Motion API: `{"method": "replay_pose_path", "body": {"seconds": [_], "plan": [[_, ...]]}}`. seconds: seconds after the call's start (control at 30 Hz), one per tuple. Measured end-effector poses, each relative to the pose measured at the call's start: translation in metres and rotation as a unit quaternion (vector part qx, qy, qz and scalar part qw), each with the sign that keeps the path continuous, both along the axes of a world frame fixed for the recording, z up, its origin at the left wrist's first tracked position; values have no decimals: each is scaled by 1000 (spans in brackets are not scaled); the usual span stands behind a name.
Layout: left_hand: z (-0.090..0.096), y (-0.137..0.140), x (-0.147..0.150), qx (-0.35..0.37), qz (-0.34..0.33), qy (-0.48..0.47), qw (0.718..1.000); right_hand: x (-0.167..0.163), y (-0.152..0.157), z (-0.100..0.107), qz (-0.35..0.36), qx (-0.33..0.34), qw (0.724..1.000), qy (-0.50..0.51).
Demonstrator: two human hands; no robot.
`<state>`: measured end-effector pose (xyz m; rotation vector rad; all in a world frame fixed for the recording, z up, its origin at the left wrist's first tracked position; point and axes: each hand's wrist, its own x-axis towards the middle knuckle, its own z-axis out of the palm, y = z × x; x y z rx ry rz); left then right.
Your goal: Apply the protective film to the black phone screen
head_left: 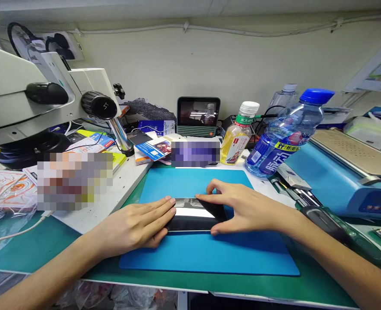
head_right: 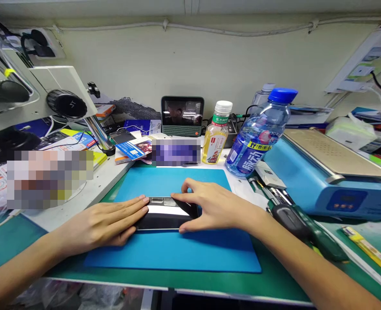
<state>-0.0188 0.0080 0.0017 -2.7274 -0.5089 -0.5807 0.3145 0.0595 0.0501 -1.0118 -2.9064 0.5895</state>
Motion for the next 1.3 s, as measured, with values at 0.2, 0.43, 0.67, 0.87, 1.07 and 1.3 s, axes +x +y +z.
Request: {"method": "replay_pose_path", "body": {"seconds": [0.2, 0.43, 0.67, 0.87, 1.07, 1.3], "plan": [[2, 0, 1, 3, 1, 2, 1000, 0, -1, -1, -5, 1, 1000, 0], [1, 0, 0, 1, -1, 0, 1000, 0, -1, 0, -7, 1, 1000, 4], [1, 0, 1, 0, 0, 1, 1000, 0, -1, -1, -5, 4, 1000, 0], [1, -1, 1, 4, 3, 0, 1000, 0, -1, 2, -7, -4, 1000, -4], [1, -1, 1, 0, 4, -2, 1000, -2, -2, 2, -12, -9, 1000, -12], [0, -1, 0, 6, 6, -10, 1000, -2, -2, 2, -16, -12, 1000, -8]]}}
